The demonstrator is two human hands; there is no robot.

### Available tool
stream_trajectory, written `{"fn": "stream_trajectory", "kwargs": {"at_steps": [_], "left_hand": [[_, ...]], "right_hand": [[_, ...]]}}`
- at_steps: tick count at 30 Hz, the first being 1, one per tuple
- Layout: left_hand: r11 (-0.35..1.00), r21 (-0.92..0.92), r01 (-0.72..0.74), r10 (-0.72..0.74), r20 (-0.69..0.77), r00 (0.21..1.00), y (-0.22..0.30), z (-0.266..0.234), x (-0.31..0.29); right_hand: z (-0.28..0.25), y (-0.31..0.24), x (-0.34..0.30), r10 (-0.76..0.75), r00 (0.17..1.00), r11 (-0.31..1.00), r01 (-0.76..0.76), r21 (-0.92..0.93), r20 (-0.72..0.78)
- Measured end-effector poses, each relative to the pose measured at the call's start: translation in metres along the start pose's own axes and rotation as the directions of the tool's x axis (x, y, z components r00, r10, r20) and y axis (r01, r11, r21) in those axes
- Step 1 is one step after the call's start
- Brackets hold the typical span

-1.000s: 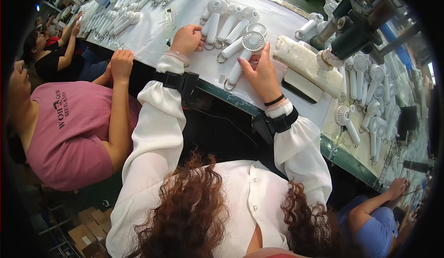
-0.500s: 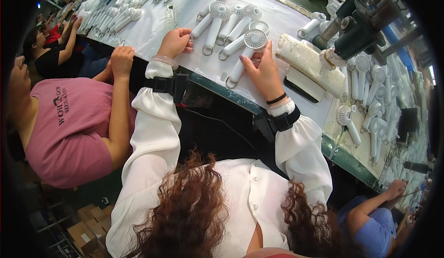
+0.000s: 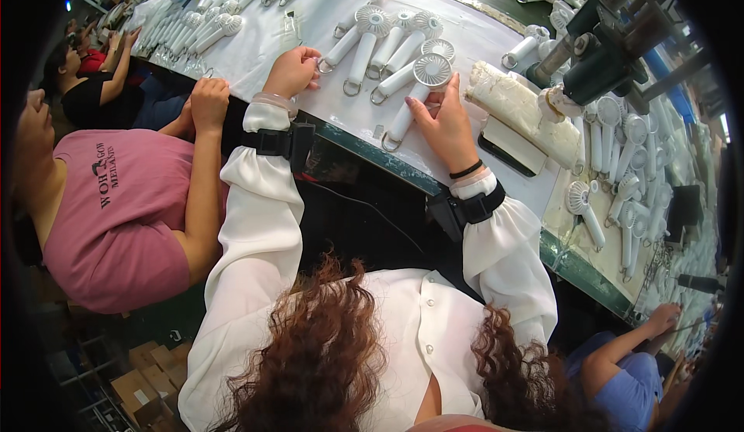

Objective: Assembling small handheld fans by connecting components on an assembly line.

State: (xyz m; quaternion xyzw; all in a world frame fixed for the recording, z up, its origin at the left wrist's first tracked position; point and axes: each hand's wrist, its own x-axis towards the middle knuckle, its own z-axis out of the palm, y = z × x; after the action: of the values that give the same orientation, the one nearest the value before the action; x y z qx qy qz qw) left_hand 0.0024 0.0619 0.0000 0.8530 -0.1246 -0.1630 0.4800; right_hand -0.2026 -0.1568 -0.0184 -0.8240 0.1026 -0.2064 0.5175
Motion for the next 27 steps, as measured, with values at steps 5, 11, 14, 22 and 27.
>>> {"fn": "stream_trajectory", "kwargs": {"at_steps": [5, 11, 14, 22, 27], "left_hand": [[0.995, 0.023, -0.095, 0.097, -0.113, 0.989, 0.017, -0.009, 0.023], [0.944, 0.23, -0.237, 0.268, -0.116, 0.956, 0.024, 0.012, 0.077], [0.933, 0.282, -0.225, 0.26, -0.095, 0.961, 0.012, 0.017, 0.096], [0.839, 0.492, -0.232, 0.277, -0.018, 0.961, 0.021, 0.025, 0.093], [0.793, 0.583, -0.178, 0.26, -0.059, 0.964, 0.021, 0.016, 0.077]], "right_hand": [[-0.001, -0.005, -0.001, 0.007, 1.0, 1.0, -0.007, -0.016, 0.0], [-0.001, 0.001, -0.001, -0.01, 1.0, 1.0, 0.01, 0.022, -0.007], [0.003, 0.0, 0.0, -0.004, 1.0, 0.999, 0.004, 0.047, 0.001], [-0.001, 0.002, -0.002, -0.001, 1.0, 1.0, 0.001, 0.017, -0.008], [0.001, -0.001, -0.004, 0.015, 1.0, 1.0, -0.015, 0.009, -0.01]]}}
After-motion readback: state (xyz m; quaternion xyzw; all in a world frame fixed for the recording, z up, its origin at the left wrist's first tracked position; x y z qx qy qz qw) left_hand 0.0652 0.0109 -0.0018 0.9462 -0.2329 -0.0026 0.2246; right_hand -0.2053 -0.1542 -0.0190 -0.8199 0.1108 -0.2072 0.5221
